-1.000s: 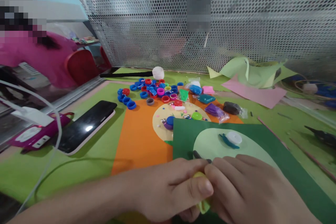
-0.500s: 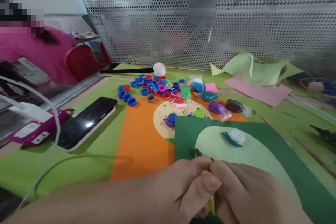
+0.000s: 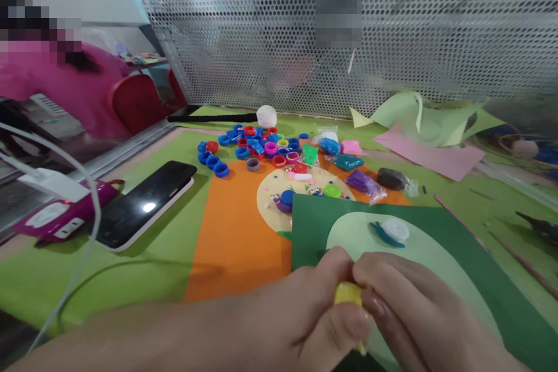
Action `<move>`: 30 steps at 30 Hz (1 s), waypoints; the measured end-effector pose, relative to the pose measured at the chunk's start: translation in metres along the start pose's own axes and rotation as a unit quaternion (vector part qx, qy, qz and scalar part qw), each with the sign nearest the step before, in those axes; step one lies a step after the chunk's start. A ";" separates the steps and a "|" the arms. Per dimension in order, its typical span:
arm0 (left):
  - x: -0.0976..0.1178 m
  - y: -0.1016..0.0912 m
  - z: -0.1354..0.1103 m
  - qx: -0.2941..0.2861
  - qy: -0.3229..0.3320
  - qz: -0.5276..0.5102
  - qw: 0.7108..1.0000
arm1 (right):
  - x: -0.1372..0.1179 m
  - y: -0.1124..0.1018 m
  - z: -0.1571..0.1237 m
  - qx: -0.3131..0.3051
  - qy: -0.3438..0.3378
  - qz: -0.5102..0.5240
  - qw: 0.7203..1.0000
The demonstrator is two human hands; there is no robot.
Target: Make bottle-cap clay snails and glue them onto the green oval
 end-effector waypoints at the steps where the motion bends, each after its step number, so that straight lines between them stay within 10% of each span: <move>1: 0.001 0.000 0.000 -0.008 0.001 0.016 1.000 | 0.000 -0.001 0.000 0.007 -0.008 -0.001 1.000; 7: -0.003 0.001 0.004 -0.057 -0.040 0.072 0.995 | 0.010 -0.001 -0.009 0.041 0.040 -0.006 0.998; 14: 0.004 -0.011 -0.001 0.151 0.141 0.135 0.969 | 0.040 -0.017 -0.018 0.128 0.180 0.044 0.974; 19: 0.019 -0.018 -0.003 0.151 0.186 0.153 0.959 | 0.022 0.002 -0.009 -0.006 0.091 0.091 0.992; 30: 0.002 -0.006 0.004 0.026 0.032 0.137 0.990 | 0.002 0.002 -0.005 -0.021 -0.080 -0.182 0.980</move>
Point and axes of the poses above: each hand's wrist, its own z-axis towards the middle knuckle, its own y-axis out of the palm, x = y × z, the point moved 8 cm from there along z, towards the middle knuckle, and after that the axes turned 1 degree about -x, right-handed, at the moved point
